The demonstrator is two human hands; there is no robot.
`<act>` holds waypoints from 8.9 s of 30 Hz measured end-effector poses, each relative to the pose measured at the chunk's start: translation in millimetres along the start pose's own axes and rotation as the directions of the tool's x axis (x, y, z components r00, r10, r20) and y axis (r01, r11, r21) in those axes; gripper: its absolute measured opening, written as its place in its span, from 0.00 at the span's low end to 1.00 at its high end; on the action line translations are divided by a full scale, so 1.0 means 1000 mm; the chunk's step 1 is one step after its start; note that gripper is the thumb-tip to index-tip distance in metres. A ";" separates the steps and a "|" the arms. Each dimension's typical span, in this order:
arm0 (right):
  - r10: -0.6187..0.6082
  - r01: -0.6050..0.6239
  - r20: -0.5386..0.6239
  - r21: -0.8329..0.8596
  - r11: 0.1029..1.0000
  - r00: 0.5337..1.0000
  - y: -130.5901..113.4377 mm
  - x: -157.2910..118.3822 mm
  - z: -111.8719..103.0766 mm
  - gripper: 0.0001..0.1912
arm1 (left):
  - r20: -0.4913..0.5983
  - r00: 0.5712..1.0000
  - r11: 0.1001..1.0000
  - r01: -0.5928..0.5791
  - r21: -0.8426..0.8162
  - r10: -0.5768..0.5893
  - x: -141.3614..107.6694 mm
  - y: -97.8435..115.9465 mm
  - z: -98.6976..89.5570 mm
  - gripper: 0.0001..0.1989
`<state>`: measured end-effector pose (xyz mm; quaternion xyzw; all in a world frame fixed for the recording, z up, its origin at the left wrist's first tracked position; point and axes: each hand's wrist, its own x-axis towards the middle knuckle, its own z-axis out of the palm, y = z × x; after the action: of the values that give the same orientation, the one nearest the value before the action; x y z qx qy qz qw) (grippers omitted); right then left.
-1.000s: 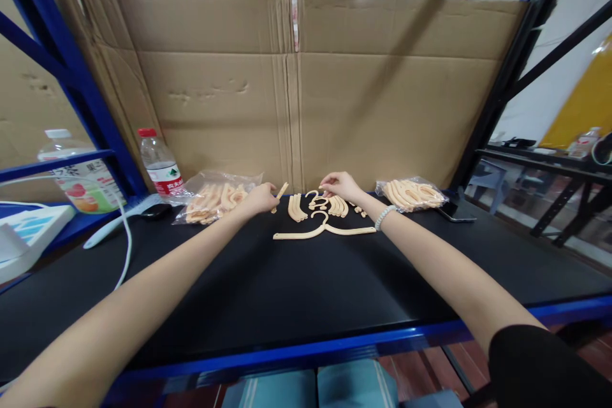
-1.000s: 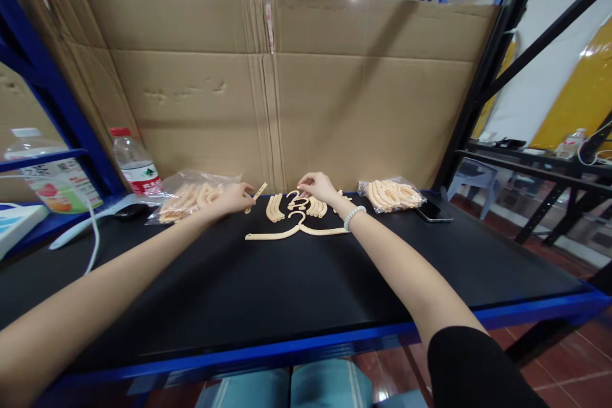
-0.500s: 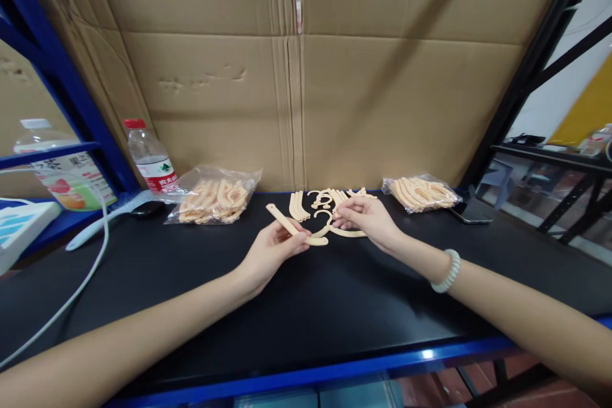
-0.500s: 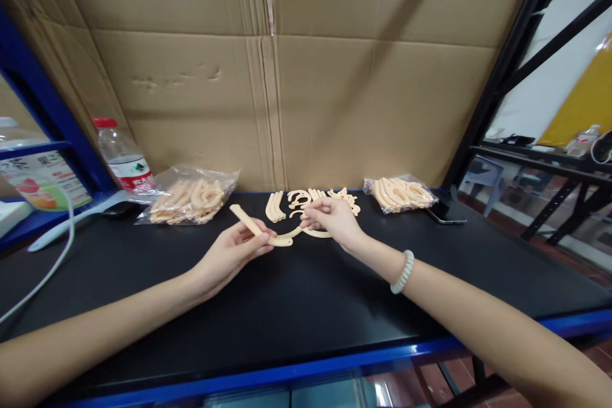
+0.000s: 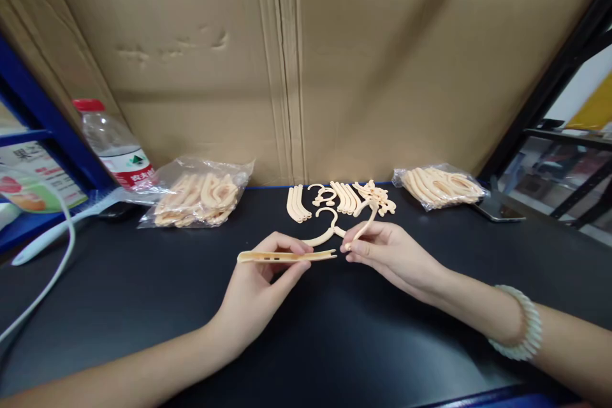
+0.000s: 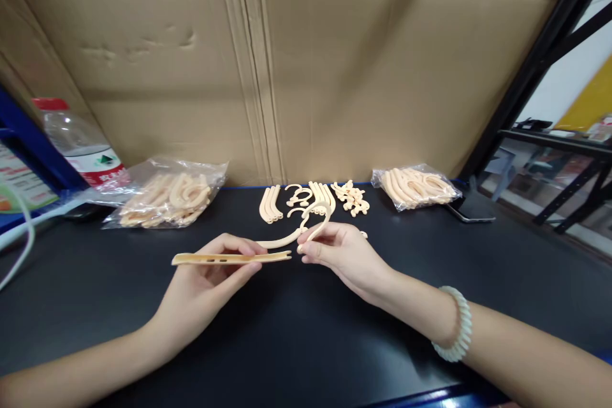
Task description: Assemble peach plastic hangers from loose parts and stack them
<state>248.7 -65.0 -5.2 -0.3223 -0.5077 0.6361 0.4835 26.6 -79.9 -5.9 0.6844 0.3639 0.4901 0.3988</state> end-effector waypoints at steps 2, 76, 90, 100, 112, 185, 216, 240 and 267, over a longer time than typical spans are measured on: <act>0.050 -0.050 0.023 0.031 0.998 0.999 0.001 -0.001 0.001 0.10 | -0.006 0.998 0.994 -0.064 0.086 0.065 -0.001 0.001 0.001 0.03; -0.100 0.103 0.036 -0.079 0.992 0.994 0.009 -0.009 0.018 0.08 | -0.131 0.987 0.995 0.093 -0.039 -0.098 -0.007 0.010 0.012 0.07; -0.135 0.140 0.050 -0.126 0.982 0.990 0.007 -0.012 0.030 0.10 | 0.101 0.950 0.920 0.311 -0.239 -0.295 -0.007 0.018 0.021 0.10; -0.575 0.387 -0.111 -0.635 0.669 0.811 -0.028 0.024 -0.031 0.05 | 0.171 0.897 0.838 0.442 -0.320 -0.408 -0.005 0.012 0.017 0.06; -0.263 0.537 0.524 -0.843 -0.027 0.810 -0.013 0.064 -0.087 0.11 | 0.200 0.886 0.819 0.464 -0.339 -0.419 -0.004 0.015 0.018 0.08; 0.054 -0.040 0.136 -0.098 0.994 0.989 0.008 -0.007 0.020 0.12 | 0.189 0.902 0.812 0.432 -0.392 -0.388 -0.001 0.011 0.016 0.08; -0.076 0.085 0.055 -0.165 0.983 0.996 0.012 -0.013 0.037 0.10 | 0.045 0.917 0.805 0.369 -0.465 -0.395 -0.008 0.012 0.024 0.12; -0.150 0.075 -0.182 -0.364 0.928 0.972 -0.050 0.007 -0.052 0.16 | 0.192 0.981 0.880 -0.077 0.469 -0.017 0.021 0.005 -0.042 0.04; 0.009 0.149 0.150 -0.986 0.079 0.989 -0.041 0.008 -0.060 0.03 | 0.402 0.877 0.461 -0.480 0.747 0.261 0.022 -0.017 -0.041 0.09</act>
<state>311.9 -36.4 17.8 -0.5018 -0.8460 0.1178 0.1366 -8.6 -45.4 -4.7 0.9037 0.3431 0.2513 -0.0496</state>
